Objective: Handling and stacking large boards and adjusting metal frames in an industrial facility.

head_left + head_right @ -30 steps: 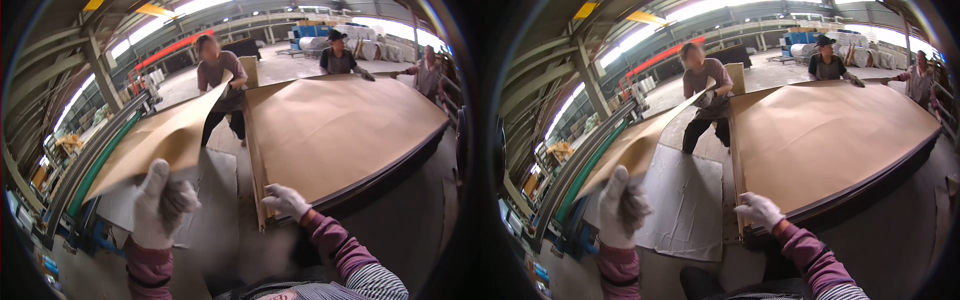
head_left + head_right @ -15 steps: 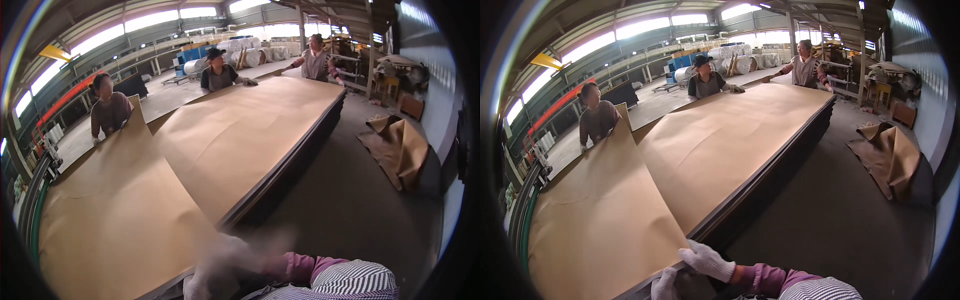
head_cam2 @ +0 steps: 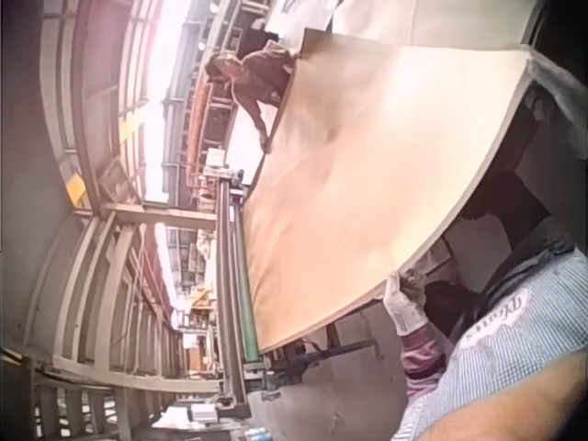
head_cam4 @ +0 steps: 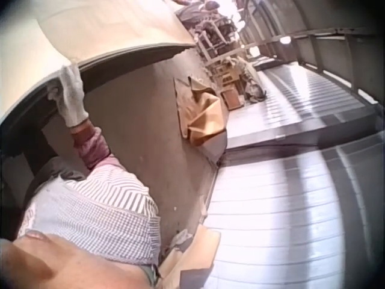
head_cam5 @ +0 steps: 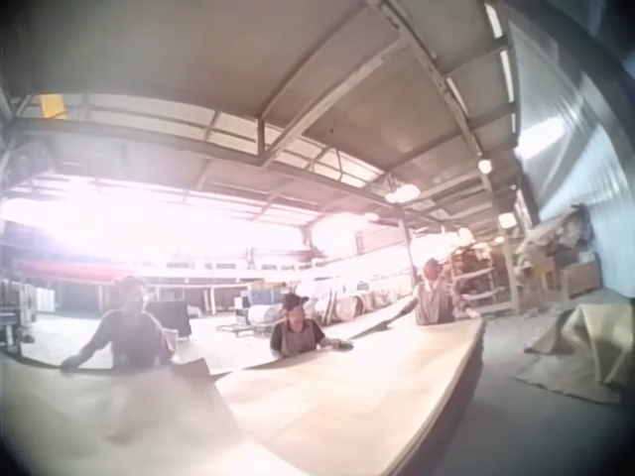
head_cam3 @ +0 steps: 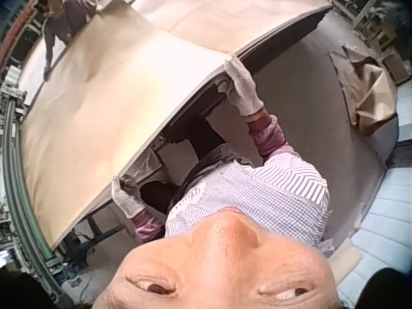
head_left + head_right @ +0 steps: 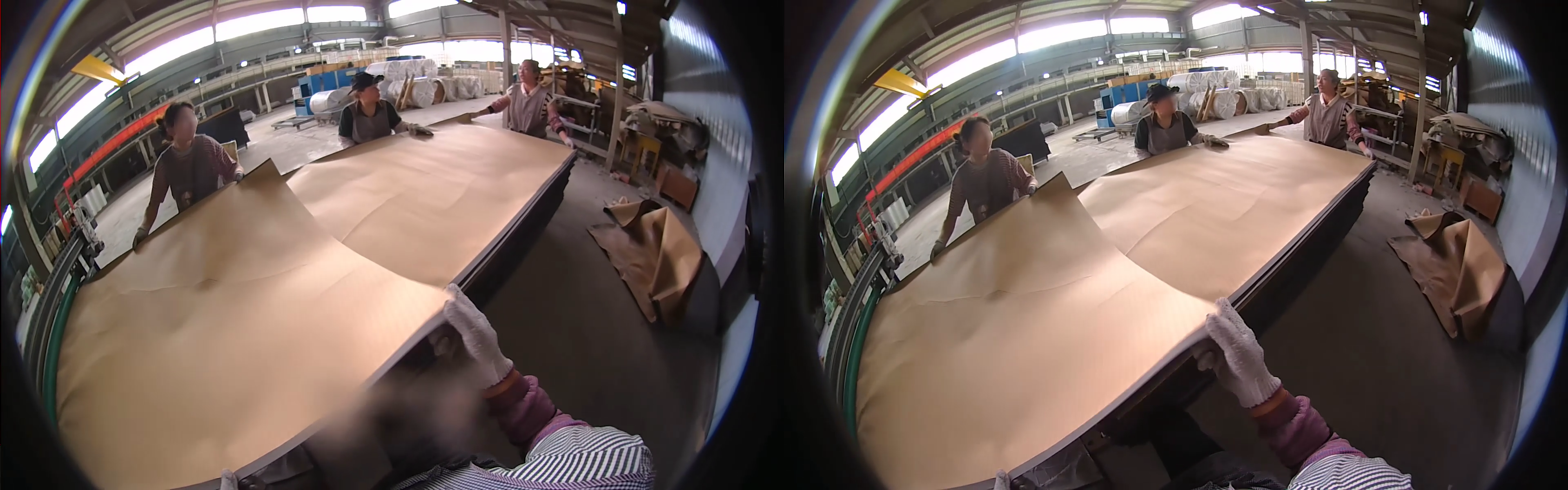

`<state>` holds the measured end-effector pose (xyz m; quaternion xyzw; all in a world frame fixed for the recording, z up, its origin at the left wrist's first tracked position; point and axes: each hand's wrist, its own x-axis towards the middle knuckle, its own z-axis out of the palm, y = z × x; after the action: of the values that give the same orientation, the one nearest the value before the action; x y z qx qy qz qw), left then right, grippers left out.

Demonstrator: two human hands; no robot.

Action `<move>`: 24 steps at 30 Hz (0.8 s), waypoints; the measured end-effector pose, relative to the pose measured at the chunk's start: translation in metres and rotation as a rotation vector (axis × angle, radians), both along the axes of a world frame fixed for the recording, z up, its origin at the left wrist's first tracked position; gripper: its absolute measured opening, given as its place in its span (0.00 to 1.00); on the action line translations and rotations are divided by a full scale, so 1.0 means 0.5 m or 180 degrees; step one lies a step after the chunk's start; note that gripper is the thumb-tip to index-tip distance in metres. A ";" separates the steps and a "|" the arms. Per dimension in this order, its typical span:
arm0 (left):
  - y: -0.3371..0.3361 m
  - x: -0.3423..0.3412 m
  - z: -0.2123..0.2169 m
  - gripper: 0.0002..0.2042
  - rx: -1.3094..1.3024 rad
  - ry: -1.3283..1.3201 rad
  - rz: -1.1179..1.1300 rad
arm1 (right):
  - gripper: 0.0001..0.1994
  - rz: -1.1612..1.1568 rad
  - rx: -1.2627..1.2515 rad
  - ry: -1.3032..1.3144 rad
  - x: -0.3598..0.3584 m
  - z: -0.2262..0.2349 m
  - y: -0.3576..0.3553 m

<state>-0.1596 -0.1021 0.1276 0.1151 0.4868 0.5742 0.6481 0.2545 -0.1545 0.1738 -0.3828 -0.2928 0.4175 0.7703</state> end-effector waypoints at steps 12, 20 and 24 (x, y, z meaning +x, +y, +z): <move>-0.036 0.160 -0.014 0.16 0.0533 0.0945 -0.0902 | 0.26 0.2750 -0.1295 -0.0494 -0.377 -0.196 0.101; 0.052 -0.179 -0.069 0.21 0.0743 0.0810 0.0455 | 0.21 0.1914 -0.0965 -0.1140 -0.231 -0.156 0.089; 0.059 -0.237 -0.069 0.17 0.0438 0.0603 0.0198 | 0.19 0.1195 -0.1064 -0.1550 -0.183 -0.066 0.066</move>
<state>-0.2783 -0.0723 0.0928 0.1980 0.5086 0.6126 0.5717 0.1632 -0.1213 0.1405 -0.5315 -0.4609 0.4905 0.5143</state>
